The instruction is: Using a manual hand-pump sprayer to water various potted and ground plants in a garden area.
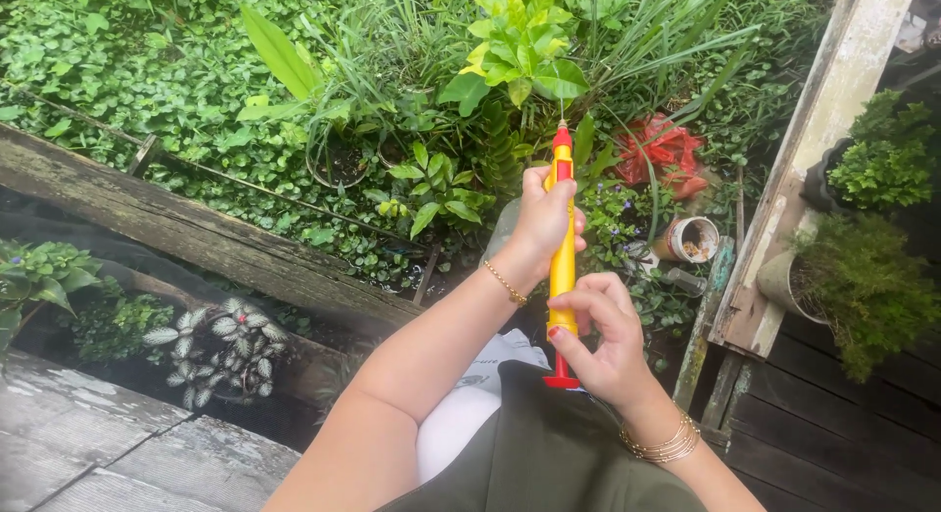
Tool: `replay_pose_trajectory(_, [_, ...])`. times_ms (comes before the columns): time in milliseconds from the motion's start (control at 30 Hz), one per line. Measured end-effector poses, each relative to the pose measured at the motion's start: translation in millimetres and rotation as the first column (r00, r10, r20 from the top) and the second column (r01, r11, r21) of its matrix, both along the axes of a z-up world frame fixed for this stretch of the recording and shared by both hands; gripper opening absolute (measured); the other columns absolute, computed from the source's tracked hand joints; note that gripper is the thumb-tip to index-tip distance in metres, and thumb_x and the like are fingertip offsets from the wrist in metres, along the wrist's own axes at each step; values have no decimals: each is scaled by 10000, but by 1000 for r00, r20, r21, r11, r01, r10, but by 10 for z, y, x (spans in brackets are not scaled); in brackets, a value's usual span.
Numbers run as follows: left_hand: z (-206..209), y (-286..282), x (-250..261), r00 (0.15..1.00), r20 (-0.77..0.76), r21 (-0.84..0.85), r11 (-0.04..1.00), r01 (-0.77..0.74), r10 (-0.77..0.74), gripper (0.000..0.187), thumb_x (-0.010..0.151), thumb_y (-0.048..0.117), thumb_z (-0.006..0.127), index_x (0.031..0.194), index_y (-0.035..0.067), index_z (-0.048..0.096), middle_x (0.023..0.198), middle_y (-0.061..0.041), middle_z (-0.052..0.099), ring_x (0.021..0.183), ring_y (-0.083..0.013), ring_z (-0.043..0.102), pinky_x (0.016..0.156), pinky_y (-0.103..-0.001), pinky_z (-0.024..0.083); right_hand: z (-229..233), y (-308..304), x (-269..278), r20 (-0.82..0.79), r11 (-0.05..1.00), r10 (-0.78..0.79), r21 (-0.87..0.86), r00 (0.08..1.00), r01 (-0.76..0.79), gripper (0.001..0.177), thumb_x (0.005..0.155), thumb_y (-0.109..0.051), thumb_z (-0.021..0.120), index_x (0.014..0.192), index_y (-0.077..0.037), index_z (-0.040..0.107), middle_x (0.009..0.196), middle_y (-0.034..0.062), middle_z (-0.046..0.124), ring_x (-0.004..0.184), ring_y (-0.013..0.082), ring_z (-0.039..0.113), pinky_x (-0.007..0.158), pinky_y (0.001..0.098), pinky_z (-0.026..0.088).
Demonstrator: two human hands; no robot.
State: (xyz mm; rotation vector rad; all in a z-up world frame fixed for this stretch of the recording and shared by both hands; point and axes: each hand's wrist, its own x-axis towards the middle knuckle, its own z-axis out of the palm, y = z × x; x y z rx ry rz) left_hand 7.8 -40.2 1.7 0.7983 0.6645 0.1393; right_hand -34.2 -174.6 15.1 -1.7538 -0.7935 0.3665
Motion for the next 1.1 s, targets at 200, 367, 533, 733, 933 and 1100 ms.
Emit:
replay_pose_trajectory(200, [-47,-150,27,999,-2,-8,999,34,-34,325,825,179,385,1096,34,277,625,-30,409,457,-86,488,320,-208,450,41,-114,-10,332,997,37,53,943,-58,275,690,-351,594,797,-107,664,674,43,456,543,158,483,474,268,425])
replay_pose_trajectory(367, [116,-118,47,985,-170,-136,991,19,-42,180,830,150,367,997,133,302,750,-94,404,409,-114,386,310,-218,350,153,-176,-18,616,975,199,-44,762,-219,317,743,-381,532,819,-75,568,683,45,407,537,188,412,538,293,332])
replay_pose_trajectory(533, [131,-53,7,979,-203,-117,991,-63,38,221,822,137,355,1034,133,294,718,-78,391,447,-116,396,331,-231,377,209,-143,-15,746,970,175,-20,642,-241,211,766,-197,533,600,-78,482,556,36,463,455,190,325,464,247,332])
replay_pose_trajectory(733, [-45,-33,-81,986,-61,18,988,-152,152,317,827,188,379,1094,52,278,574,-20,428,451,-93,493,342,-219,465,18,-141,32,726,956,117,101,677,-274,226,704,-205,586,497,-149,517,445,-4,434,393,136,428,454,242,438])
replay_pose_trajectory(933, [-78,-17,-106,975,-62,-27,976,-217,215,324,825,181,383,1100,48,271,601,-17,426,466,-83,484,348,-210,457,-1,-93,124,678,931,166,133,716,-341,254,736,-179,569,494,-135,510,443,13,429,381,148,410,448,241,423])
replay_pose_trajectory(1100, [-116,-31,-126,969,-72,-55,969,-240,235,328,823,186,386,1096,48,268,603,-23,415,470,-91,477,346,-215,450,52,-68,99,668,926,185,127,721,-356,268,737,-183,571,482,-141,498,431,6,418,372,139,398,441,233,420])
